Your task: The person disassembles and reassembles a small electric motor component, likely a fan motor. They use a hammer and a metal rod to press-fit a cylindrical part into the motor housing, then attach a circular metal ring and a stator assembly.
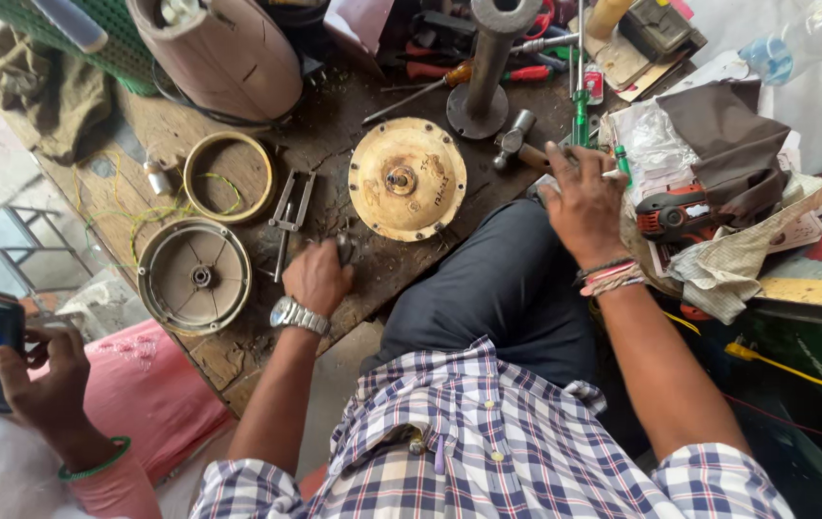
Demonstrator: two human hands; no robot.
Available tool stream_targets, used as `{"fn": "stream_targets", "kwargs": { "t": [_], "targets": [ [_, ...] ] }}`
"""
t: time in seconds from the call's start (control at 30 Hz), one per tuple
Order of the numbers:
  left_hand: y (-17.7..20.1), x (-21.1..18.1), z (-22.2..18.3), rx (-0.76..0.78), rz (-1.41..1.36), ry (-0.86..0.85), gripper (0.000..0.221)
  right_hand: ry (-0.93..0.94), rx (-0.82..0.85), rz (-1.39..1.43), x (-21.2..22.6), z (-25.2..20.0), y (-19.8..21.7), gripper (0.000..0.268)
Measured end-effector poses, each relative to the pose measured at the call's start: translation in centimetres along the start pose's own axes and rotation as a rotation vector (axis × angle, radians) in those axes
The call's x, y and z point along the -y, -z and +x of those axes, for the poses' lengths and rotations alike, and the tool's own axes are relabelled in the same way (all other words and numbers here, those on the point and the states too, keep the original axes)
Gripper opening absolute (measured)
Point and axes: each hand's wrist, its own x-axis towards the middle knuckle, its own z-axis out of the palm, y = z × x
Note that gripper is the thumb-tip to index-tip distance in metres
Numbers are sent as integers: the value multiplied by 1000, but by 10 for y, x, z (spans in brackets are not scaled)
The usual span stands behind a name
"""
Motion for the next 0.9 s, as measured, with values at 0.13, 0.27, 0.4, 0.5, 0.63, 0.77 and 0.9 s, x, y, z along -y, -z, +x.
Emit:
{"fn": "stream_targets", "kwargs": {
  "t": [0.13, 0.27, 0.4, 0.5, 0.63, 0.77, 0.9],
  "targets": [
    [7, -13, 23, -256, -93, -136, 80, 90, -185, 275, 50, -19, -1, 61],
    [18, -52, 66, -297, -180, -177, 122, 160, -167, 415, 108, -47, -4, 50],
    [27, -78, 93, -192, -246, -73, 120, 147, -141, 388, 118, -49, -1, 40],
    [21, -86, 95, -116, -292, 8, 113, 112, -118, 411, 115, -54, 3, 37],
    [14, -79, 106, -149, -252, 5, 104, 85, -120, 443, 117, -51, 11, 38],
    [8, -73, 118, 175, -1288, -103, 89, -134, -162, 749, 111, -42, 31, 45],
    [-9, -91, 96, 757, -2157, -129, 87, -143, -27, 974, 101, -30, 58, 70]
  ]
}}
